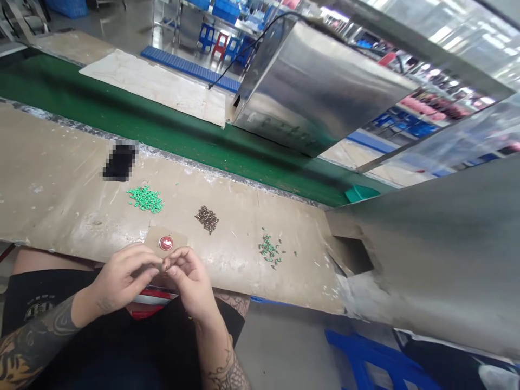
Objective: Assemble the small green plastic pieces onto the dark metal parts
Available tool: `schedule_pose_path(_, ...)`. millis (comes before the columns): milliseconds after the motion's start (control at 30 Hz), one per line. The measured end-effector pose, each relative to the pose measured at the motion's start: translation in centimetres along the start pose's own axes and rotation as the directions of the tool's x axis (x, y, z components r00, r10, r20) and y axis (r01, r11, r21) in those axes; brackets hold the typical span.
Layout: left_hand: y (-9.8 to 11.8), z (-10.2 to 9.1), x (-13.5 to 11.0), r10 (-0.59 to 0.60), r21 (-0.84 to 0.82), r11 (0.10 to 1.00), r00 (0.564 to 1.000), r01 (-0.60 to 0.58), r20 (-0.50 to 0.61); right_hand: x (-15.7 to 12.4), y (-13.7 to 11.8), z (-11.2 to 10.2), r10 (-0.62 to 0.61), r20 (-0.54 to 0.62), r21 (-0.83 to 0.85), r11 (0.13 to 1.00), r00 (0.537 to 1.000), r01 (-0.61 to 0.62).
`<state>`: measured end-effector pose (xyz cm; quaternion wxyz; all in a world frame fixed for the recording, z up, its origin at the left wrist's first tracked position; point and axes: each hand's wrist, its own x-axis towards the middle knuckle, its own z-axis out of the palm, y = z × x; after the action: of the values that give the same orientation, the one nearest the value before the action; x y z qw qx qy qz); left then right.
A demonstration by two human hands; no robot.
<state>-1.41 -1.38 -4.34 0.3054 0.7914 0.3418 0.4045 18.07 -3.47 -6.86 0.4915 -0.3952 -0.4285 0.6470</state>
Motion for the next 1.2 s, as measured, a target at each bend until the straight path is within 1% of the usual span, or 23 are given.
schedule_pose_path(67, 0.7, 0.4, 0.1, 0.006, -0.027, 1.000, 0.999, -0.005, 0.032, -0.8, 0.0, 0.4, 0.003, -0.002, 0.026, 1.000, 1.000, -0.003)
schedule_pose_path(133, 0.8, 0.5, 0.0, 0.010, -0.027, 1.000, 0.999, -0.008, 0.053, -1.2, -0.2, 0.7, -0.003, -0.018, 0.023, 1.000, 1.000, 0.003)
schedule_pose_path(267, 0.6, 0.5, -0.5, 0.025, 0.020, 0.999, 0.993, -0.027, 0.115, -1.8, -0.4, 1.1, -0.011, -0.071, -0.038, 0.999, 0.997, 0.009)
schedule_pose_path(367, 0.6, 0.3, -0.8, 0.039, 0.054, 0.997, 0.993, -0.046, 0.112, -2.1, -0.3, 1.5, -0.055, -0.101, -0.137, 0.990, 0.993, 0.041)
schedule_pose_path(433, 0.6, 0.1, -0.9, 0.036, 0.044, 0.998, 0.995, -0.041, 0.095, -2.4, -0.2, 1.7, -0.111, -0.104, -0.227, 0.970, 0.988, 0.085)
schedule_pose_path(500, 0.6, 0.0, -0.9, -0.015, -0.007, 1.000, 0.996, 0.016, 0.083, -2.6, -0.1, 1.8, -0.200, -0.091, -0.350, 0.924, 0.976, 0.157)
schedule_pose_path(533, 0.6, 0.0, -0.9, -0.068, -0.051, 0.996, 0.994, 0.073, 0.083, -2.7, -0.1, 1.8, -0.258, -0.071, -0.422, 0.883, 0.963, 0.206)
schedule_pose_path(600, 0.5, 0.0, -0.8, -0.217, -0.162, 0.959, 0.970, 0.232, 0.107, -2.8, -0.2, 1.8, -0.372, 0.006, -0.563, 0.766, 0.928, 0.311)
schedule_pose_path(667, 0.4, 0.1, -0.8, -0.360, -0.255, 0.882, 0.916, 0.396, 0.175, -2.8, -0.4, 1.7, -0.444, 0.106, -0.654, 0.643, 0.890, 0.399)
schedule_pose_path(733, 0.3, 0.1, -0.7, -0.453, -0.310, 0.800, 0.856, 0.514, 0.248, -2.8, -0.7, 1.7, -0.472, 0.183, -0.694, 0.559, 0.862, 0.454)
schedule_pose_path(800, 0.2, 0.1, -0.6, -0.501, -0.348, 0.732, 0.809, 0.585, 0.307, -2.7, -0.9, 1.8, -0.480, 0.233, -0.711, 0.510, 0.846, 0.485)
schedule_pose_path(900, 0.1, 0.0, -0.4, -0.535, -0.403, 0.643, 0.758, 0.651, 0.372, -2.5, -1.0, 1.7, -0.481, 0.271, -0.720, 0.474, 0.834, 0.507)
schedule_pose_path(967, 0.1, -0.1, -0.3, -0.546, -0.416, 0.610, 0.738, 0.674, 0.396, -2.5, -1.0, 1.6, -0.476, 0.287, -0.718, 0.468, 0.831, 0.516)
schedule_pose_path(1100, 0.0, -0.1, -0.3, -0.557, -0.401, 0.614, 0.733, 0.680, 0.391, -2.4, -0.9, 1.4, -0.459, 0.304, -0.721, 0.461, 0.834, 0.517)
schedule_pose_path(1200, -0.1, 0.0, -0.5, -0.551, -0.371, 0.646, 0.744, 0.667, 0.379, -2.3, -0.8, 1.4, -0.454, 0.294, -0.718, 0.476, 0.841, 0.508)
